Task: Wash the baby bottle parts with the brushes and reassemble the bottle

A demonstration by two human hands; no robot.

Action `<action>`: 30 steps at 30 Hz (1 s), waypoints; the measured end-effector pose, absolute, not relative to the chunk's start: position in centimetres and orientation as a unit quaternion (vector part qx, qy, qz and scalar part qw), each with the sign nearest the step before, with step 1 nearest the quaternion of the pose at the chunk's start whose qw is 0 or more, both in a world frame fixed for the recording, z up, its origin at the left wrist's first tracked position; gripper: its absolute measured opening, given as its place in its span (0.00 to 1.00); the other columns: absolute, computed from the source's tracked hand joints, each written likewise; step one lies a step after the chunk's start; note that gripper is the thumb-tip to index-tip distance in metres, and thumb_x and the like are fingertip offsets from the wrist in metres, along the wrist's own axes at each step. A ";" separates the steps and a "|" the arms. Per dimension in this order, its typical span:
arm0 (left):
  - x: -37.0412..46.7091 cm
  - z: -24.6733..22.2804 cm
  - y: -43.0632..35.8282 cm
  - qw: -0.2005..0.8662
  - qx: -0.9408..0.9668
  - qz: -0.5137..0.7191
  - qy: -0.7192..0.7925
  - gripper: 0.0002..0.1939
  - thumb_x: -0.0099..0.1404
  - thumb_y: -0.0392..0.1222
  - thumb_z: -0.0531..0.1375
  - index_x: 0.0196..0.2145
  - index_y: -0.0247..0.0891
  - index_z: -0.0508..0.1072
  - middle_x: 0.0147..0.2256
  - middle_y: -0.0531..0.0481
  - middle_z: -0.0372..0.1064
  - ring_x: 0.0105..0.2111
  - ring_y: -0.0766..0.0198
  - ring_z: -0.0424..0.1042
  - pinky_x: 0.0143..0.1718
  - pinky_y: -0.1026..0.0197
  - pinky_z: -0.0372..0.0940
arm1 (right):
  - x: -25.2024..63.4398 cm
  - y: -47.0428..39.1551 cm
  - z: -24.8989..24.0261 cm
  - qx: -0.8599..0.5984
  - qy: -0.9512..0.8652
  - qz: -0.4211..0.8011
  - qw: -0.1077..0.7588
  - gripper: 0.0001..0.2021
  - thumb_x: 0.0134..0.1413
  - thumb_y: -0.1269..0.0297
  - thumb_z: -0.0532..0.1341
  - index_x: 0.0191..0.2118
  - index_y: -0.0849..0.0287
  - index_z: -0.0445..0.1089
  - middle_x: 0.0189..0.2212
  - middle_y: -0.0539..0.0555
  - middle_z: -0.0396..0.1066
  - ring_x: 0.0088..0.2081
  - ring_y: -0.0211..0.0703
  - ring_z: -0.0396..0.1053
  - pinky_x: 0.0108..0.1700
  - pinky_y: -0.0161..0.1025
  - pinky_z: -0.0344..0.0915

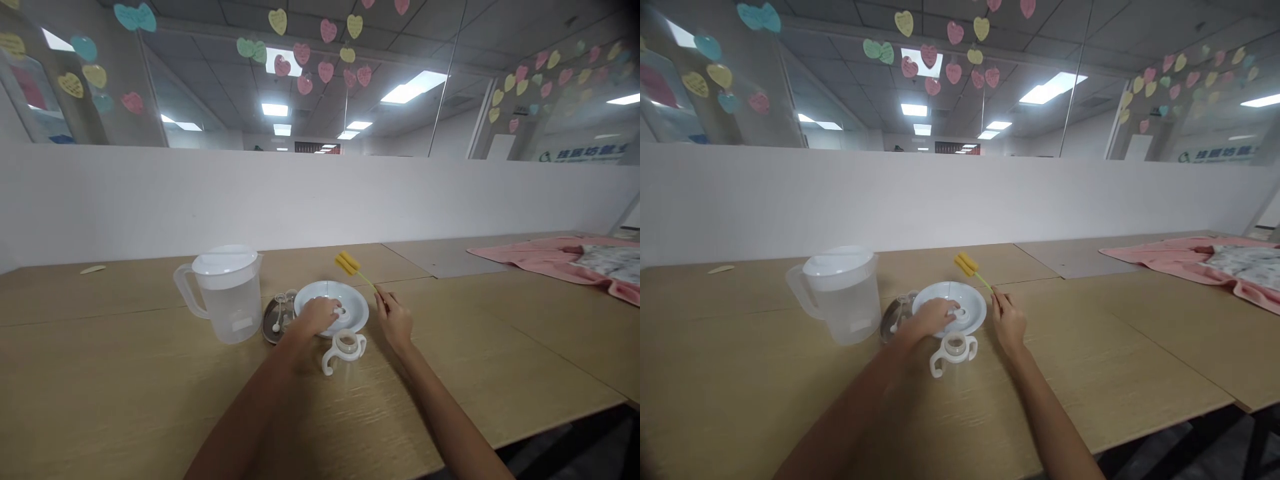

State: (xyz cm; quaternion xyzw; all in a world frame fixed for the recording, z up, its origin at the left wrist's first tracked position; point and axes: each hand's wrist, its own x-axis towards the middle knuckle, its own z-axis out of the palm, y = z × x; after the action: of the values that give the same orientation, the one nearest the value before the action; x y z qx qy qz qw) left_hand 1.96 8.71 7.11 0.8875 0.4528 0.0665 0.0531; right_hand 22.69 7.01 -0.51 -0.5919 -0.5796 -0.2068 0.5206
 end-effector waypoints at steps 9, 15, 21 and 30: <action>2.3 5.5 9.9 0.121 0.890 0.047 0.438 0.12 0.52 0.37 0.63 0.37 0.41 0.77 0.40 0.45 0.75 0.42 0.56 0.71 0.44 0.60 0.62 | 22.3 6.9 -0.3 -0.586 -0.588 -0.204 0.519 0.21 0.62 0.56 0.47 0.46 0.61 0.73 0.28 0.55 0.71 0.24 0.37 0.64 0.28 0.34 0.56; 1.4 7.6 10.0 0.205 0.898 0.123 0.369 0.11 0.59 0.43 0.58 0.39 0.38 0.74 0.39 0.51 0.72 0.38 0.64 0.70 0.39 0.66 0.63 | 22.1 6.3 0.0 -0.557 -0.550 -0.196 0.591 0.19 0.61 0.58 0.49 0.40 0.64 0.73 0.29 0.57 0.74 0.24 0.37 0.66 0.29 0.33 0.59; -1.0 11.0 9.1 0.382 0.812 0.288 0.334 0.13 0.60 0.46 0.57 0.39 0.35 0.71 0.40 0.48 0.70 0.39 0.63 0.68 0.38 0.64 0.64 | 21.5 5.8 -0.5 -0.501 -0.605 -0.218 0.579 0.14 0.59 0.59 0.53 0.33 0.63 0.72 0.18 0.51 0.69 0.18 0.33 0.62 0.24 0.30 0.58; -2.6 13.9 7.2 0.265 0.822 0.345 0.369 0.15 0.59 0.51 0.57 0.37 0.37 0.72 0.41 0.48 0.66 0.42 0.60 0.66 0.45 0.58 0.62 | 21.1 5.7 -0.2 -0.451 -0.652 -0.281 0.540 0.10 0.56 0.64 0.56 0.29 0.61 0.71 0.14 0.47 0.64 0.17 0.31 0.60 0.23 0.30 0.56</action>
State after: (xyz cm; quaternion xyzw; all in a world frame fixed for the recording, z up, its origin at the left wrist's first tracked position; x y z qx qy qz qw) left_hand -2.64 7.21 13.89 0.8215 0.3685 0.3450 0.2651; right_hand 21.15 5.68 -0.21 -0.4514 -0.6523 -0.2811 0.5401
